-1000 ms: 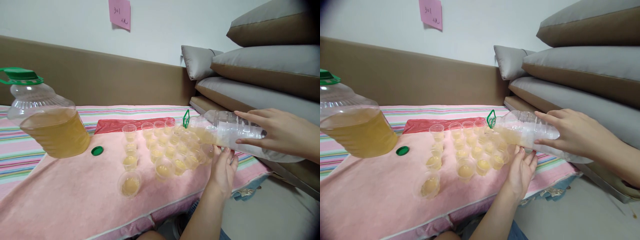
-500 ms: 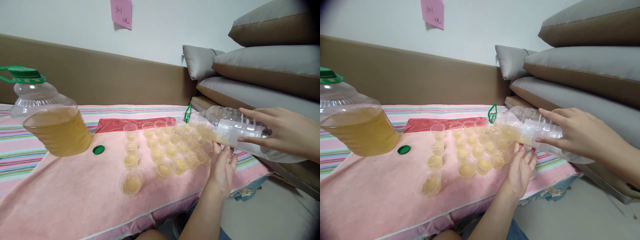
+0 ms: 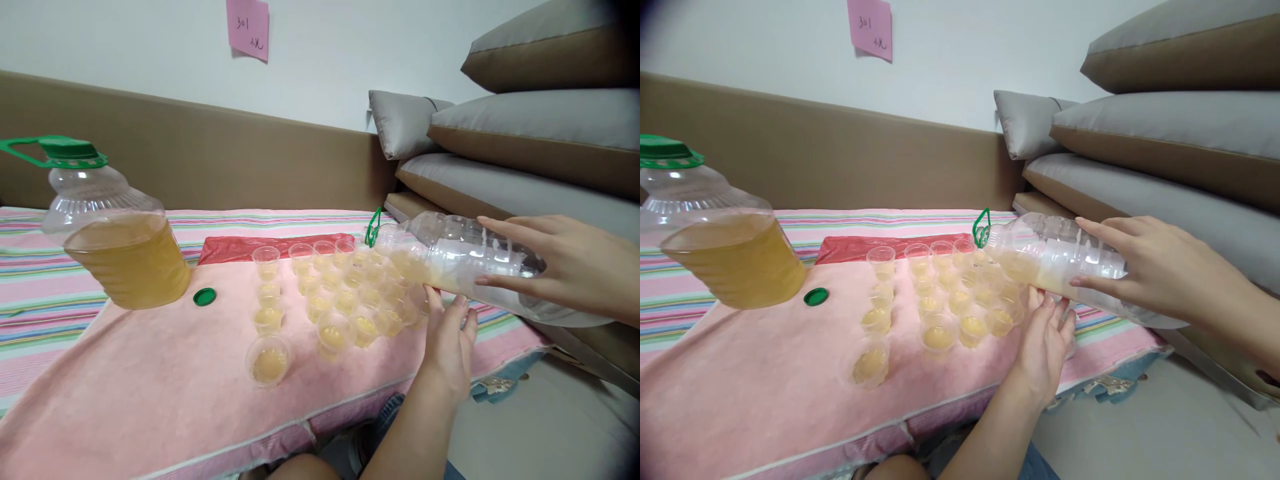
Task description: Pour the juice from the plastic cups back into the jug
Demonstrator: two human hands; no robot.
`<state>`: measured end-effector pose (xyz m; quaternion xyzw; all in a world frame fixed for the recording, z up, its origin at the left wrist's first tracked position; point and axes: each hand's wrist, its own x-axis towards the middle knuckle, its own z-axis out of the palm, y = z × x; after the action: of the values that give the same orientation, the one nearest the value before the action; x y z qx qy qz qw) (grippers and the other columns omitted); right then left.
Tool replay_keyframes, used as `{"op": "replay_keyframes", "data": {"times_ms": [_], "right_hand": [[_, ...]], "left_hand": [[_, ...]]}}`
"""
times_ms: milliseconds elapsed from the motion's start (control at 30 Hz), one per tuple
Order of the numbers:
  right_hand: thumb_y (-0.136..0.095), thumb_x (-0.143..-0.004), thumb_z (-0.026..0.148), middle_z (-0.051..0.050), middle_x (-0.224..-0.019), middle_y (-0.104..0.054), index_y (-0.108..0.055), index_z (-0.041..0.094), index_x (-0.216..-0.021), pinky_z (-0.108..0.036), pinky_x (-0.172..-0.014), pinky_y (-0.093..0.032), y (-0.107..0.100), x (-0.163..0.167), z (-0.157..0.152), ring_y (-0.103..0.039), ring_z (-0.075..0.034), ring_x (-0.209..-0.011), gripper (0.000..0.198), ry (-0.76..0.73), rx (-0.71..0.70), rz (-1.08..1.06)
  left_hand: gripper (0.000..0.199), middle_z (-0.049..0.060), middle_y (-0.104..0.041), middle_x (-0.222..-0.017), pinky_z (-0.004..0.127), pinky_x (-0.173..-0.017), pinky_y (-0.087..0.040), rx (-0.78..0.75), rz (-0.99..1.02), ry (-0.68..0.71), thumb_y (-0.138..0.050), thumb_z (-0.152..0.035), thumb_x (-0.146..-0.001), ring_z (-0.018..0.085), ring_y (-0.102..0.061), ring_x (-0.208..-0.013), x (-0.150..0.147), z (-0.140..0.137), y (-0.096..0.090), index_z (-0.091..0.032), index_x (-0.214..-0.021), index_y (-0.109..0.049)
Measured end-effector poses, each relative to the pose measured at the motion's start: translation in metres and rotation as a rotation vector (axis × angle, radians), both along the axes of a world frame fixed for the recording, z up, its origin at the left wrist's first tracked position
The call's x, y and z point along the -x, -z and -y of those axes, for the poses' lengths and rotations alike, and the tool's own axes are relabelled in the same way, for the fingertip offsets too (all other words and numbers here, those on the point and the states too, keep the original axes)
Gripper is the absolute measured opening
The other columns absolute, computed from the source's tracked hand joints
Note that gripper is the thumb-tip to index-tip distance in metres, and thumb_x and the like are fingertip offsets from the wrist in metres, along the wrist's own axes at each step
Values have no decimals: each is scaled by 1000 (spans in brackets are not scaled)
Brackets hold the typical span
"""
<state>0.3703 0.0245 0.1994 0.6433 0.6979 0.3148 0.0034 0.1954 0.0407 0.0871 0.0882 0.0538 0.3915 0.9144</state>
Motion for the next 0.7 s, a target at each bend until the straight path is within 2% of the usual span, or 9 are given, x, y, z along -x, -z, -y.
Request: {"op": "replay_keyframes", "data": {"times_ms": [167, 333, 533, 700], "right_hand": [[-36, -86, 85, -17, -125, -65, -47, 14, -148, -49, -90, -52, 2, 10, -3, -63, -36, -106, 95, -45, 1, 14], [-33, -87, 84, -18, -124, -65, -51, 12, -145, -49, -90, -52, 5, 20, -6, -63, -35, -104, 94, -86, -1, 34], [-38, -88, 81, -17, -122, -65, -51, 12, -145, -48, -88, -52, 7, 26, -13, -63, -34, -101, 91, -132, 33, 66], [-39, -89, 79, -17, -122, -65, -53, 12, -144, -47, -86, -52, 6, 32, -18, -64, -34, -98, 87, -160, 40, 97]], "left_hand": [[89, 11, -36, -162, 33, -122, -33, 71, 5, -22, -59, -17, -91, 17, -47, -140, 5, 5, -3, -23, -161, -5], [89, 11, -36, -161, 30, -121, -33, 66, 28, -59, -54, -18, -95, 15, -47, -140, 6, 10, 1, -19, -161, 5], [86, 6, -37, -161, 32, -123, -30, 121, 22, -75, -52, -17, -96, 13, -47, -139, 8, 11, 3, -23, -161, 6], [87, 8, -35, -162, 32, -122, -32, 160, 33, -89, -53, -16, -96, 14, -47, -140, 8, 8, 3, -22, -161, 4]]}}
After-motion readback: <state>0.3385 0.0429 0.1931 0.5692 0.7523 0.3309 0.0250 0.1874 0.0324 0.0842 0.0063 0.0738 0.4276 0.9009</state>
